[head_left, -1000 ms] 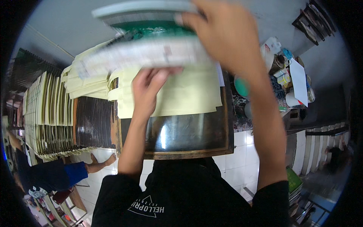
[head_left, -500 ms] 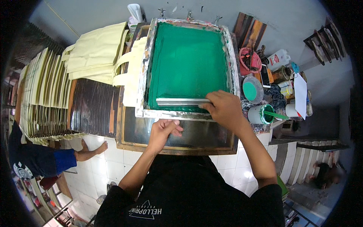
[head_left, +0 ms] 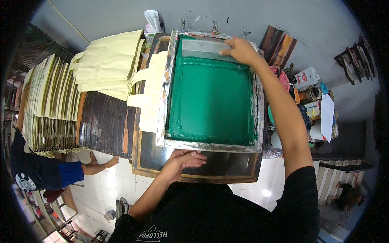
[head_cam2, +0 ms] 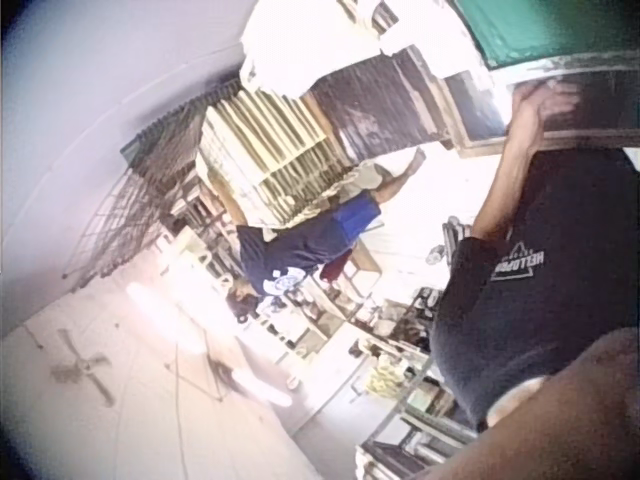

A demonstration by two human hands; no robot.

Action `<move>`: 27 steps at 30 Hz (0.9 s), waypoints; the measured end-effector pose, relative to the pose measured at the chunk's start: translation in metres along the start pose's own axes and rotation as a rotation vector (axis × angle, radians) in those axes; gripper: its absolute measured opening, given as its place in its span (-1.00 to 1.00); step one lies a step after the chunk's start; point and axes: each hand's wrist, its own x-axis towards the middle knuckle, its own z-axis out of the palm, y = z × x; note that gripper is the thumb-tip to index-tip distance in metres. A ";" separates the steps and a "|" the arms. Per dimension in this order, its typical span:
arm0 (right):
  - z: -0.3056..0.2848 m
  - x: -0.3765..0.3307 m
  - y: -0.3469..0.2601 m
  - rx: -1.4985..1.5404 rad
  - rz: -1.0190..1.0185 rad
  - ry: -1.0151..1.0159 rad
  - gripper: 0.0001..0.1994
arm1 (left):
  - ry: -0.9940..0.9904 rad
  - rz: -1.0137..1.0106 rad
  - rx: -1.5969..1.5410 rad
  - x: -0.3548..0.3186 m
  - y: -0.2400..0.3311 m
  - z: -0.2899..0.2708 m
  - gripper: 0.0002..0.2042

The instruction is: The person performs screen printing on yellow bags by placing a bag on the platform, lowering the frame, spreading ink with a squeegee, and then lifting the frame.

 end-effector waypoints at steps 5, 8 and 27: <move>0.013 0.039 0.022 -0.013 0.061 0.127 -0.41 | -0.248 -0.144 0.062 -0.007 0.027 -0.008 -0.69; 0.030 0.044 0.014 -0.171 0.103 0.185 -0.38 | -0.256 0.119 0.411 0.021 0.081 0.003 -0.75; 0.044 -0.048 -0.036 -0.186 0.024 0.265 -0.35 | 0.362 0.870 1.607 0.168 0.230 0.008 -0.77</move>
